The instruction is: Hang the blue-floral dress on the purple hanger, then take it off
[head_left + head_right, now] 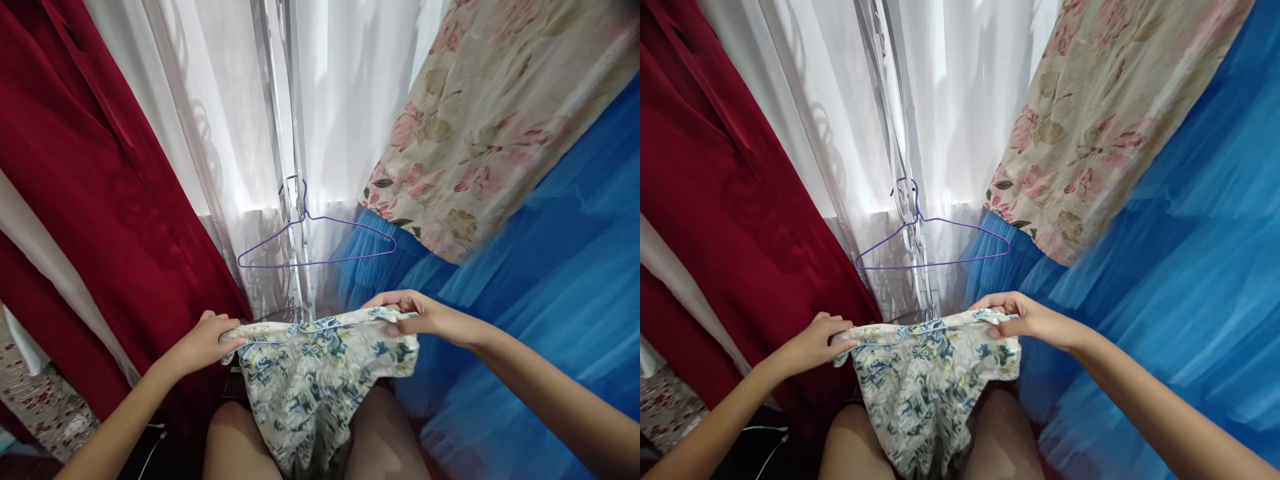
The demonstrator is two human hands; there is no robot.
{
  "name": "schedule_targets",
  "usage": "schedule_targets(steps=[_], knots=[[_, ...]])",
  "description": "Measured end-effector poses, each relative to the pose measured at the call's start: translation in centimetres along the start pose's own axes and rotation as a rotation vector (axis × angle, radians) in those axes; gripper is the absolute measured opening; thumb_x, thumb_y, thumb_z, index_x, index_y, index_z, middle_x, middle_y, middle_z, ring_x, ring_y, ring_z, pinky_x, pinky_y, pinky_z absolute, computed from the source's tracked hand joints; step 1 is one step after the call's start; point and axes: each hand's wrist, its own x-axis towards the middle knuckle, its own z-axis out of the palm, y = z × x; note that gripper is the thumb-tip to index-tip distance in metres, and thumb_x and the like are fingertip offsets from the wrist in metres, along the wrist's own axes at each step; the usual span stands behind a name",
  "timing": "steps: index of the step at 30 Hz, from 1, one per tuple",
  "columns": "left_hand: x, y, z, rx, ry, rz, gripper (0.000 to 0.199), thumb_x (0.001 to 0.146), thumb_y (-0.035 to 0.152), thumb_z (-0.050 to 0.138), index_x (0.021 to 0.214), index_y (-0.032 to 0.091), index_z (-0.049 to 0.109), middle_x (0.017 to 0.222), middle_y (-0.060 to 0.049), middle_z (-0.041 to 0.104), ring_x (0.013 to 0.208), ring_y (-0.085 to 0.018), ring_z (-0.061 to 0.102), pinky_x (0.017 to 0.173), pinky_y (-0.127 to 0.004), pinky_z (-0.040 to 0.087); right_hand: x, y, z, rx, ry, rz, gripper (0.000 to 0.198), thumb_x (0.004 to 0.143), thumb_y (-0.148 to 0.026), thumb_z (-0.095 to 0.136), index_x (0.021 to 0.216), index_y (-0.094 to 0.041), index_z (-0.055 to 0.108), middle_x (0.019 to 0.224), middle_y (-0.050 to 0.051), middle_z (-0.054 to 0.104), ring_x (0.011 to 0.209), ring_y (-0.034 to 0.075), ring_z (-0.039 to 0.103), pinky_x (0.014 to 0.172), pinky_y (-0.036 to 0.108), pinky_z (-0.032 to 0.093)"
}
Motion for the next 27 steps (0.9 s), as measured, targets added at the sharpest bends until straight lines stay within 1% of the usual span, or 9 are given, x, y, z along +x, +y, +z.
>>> schedule_targets(steps=[3, 5, 8, 10, 13, 16, 21, 24, 27], knots=[[0.2, 0.1, -1.8, -0.135, 0.005, 0.020, 0.030, 0.088, 0.050, 0.058, 0.098, 0.024, 0.068, 0.093, -0.002, 0.066, 0.091, -0.022, 0.050, 0.083, -0.031, 0.038, 0.2, 1.1, -0.1, -0.071, 0.195, -0.069, 0.044, 0.078, -0.036, 0.073, 0.116, -0.015, 0.067, 0.100, 0.009, 0.072, 0.085, 0.023, 0.067, 0.072, 0.029, 0.052], [0.2, 0.6, -2.7, -0.336, -0.013, 0.091, 0.031, 0.088, 0.048, 0.059, 0.099, 0.020, 0.065, 0.094, -0.004, 0.065, 0.088, -0.021, 0.053, 0.079, -0.029, 0.040, 0.4, 1.5, -0.6, -0.143, 0.352, -0.094, 0.042, 0.080, -0.039, 0.071, 0.116, -0.017, 0.067, 0.097, 0.009, 0.072, 0.083, 0.024, 0.067, 0.069, 0.030, 0.052], [0.3, 1.7, -3.4, -0.569, -0.081, 0.184, 0.043, 0.081, 0.044, 0.068, 0.114, 0.018, 0.059, 0.104, -0.006, 0.064, 0.089, -0.021, 0.057, 0.075, -0.028, 0.044, 0.8, 2.1, -1.6, -0.240, 0.543, -0.141, 0.045, 0.082, -0.041, 0.068, 0.122, -0.021, 0.064, 0.091, 0.007, 0.071, 0.078, 0.023, 0.065, 0.064, 0.030, 0.051], [0.4, 2.3, -3.3, -0.458, -0.082, 0.181, 0.043, 0.079, 0.035, 0.069, 0.117, 0.020, 0.058, 0.109, -0.006, 0.064, 0.094, -0.021, 0.057, 0.081, -0.029, 0.043, 1.1, 2.8, -1.9, -0.275, 0.625, -0.184, 0.053, 0.083, -0.042, 0.067, 0.132, -0.024, 0.058, 0.083, 0.004, 0.068, 0.071, 0.021, 0.062, 0.059, 0.029, 0.049], [0.9, 2.4, -2.3, -0.192, 0.010, 0.140, 0.018, 0.086, 0.020, 0.052, 0.098, 0.021, 0.064, 0.096, -0.001, 0.066, 0.092, -0.020, 0.055, 0.087, -0.032, 0.039, 1.7, 3.9, -1.8, -0.341, 0.690, -0.213, 0.068, 0.085, -0.041, 0.063, 0.148, -0.027, 0.041, 0.074, 0.000, 0.061, 0.062, 0.017, 0.055, 0.055, 0.028, 0.046], [2.1, 1.0, -1.6, -0.077, 0.179, 0.129, 0.025, 0.090, 0.017, 0.039, 0.087, 0.020, 0.064, 0.097, -0.003, 0.067, 0.098, -0.021, 0.055, 0.095, -0.037, 0.033, 2.7, 4.1, -1.4, -0.479, 0.655, -0.201, 0.075, 0.088, -0.041, 0.059, 0.155, -0.026, 0.029, 0.074, 0.000, 0.060, 0.059, 0.017, 0.052, 0.053, 0.027, 0.044], [4.8, -2.5, -2.9, 0.205, 0.447, 0.006, 0.029, 0.093, 0.021, 0.040, 0.101, 0.024, 0.068, 0.112, -0.007, 0.068, 0.116, -0.027, 0.051, 0.100, -0.049, 0.020, 6.2, 2.4, -1.0, -0.761, 0.619, -0.262, 0.064, 0.091, -0.047, 0.054, 0.149, -0.023, 0.044, 0.083, 0.005, 0.070, 0.059, 0.019, 0.058, 0.058, 0.028, 0.042], [6.4, -3.0, -4.1, 0.216, 0.532, -0.044, 0.029, 0.094, 0.022, 0.041, 0.108, 0.023, 0.066, 0.122, -0.010, 0.065, 0.122, -0.028, 0.048, 0.099, -0.049, 0.021, 8.6, 1.8, -1.2, -0.908, 0.691, -0.239, 0.050, 0.093, -0.048, 0.049, 0.135, -0.022, 0.061, 0.091, 0.011, 0.075, 0.071, 0.025, 0.067, 0.061, 0.029, 0.039], [8.0, -2.3, -5.2, 0.132, 0.575, -0.031, 0.029, 0.094, 0.025, 0.041, 0.110, 0.022, 0.065, 0.129, -0.011, 0.061, 0.127, -0.029, 0.045, 0.103, -0.047, 0.022, 9.8, 1.9, -1.5, -0.990, 0.763, -0.185, 0.040, 0.095, -0.047, 0.044, 0.108, -0.022, 0.073, 0.078, 0.010, 0.075, 0.070, 0.027, 0.067, 0.058, 0.029, 0.034]])
